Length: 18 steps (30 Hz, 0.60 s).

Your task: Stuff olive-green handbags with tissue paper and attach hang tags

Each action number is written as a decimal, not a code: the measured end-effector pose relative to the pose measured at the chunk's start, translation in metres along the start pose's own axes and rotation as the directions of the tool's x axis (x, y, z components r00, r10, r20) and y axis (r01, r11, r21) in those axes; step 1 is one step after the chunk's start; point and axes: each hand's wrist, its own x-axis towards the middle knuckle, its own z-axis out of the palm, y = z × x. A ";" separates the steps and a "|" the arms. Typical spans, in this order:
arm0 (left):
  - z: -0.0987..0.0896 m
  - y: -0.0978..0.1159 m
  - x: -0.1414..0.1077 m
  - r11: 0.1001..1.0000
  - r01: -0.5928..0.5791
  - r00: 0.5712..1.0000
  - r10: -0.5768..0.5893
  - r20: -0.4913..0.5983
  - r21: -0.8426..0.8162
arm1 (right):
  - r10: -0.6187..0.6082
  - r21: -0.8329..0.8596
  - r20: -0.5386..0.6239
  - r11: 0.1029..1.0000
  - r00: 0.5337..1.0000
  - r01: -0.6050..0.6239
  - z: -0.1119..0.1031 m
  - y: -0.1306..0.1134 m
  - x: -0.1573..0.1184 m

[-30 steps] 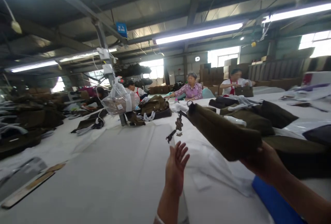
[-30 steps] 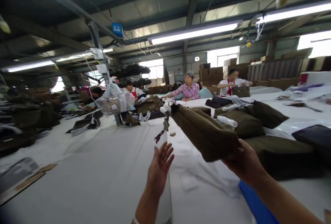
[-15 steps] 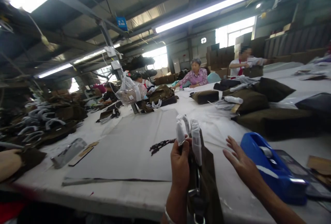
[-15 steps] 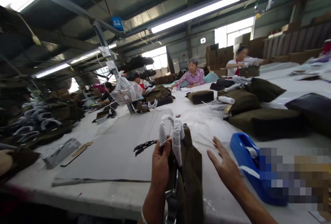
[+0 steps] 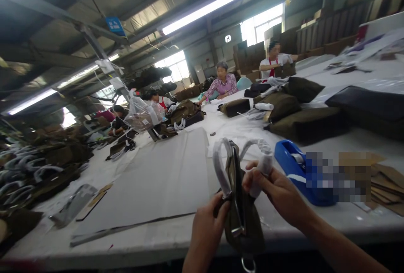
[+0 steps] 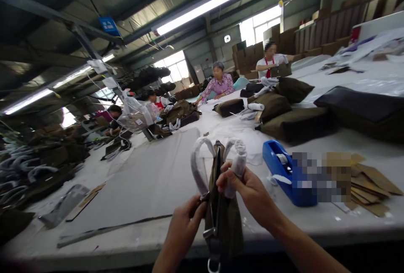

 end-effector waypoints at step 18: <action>0.006 0.035 0.133 0.525 -0.811 0.580 0.665 0.471 0.258 | -0.075 -0.366 -0.102 0.930 0.992 0.033 -0.014 0.016 -0.011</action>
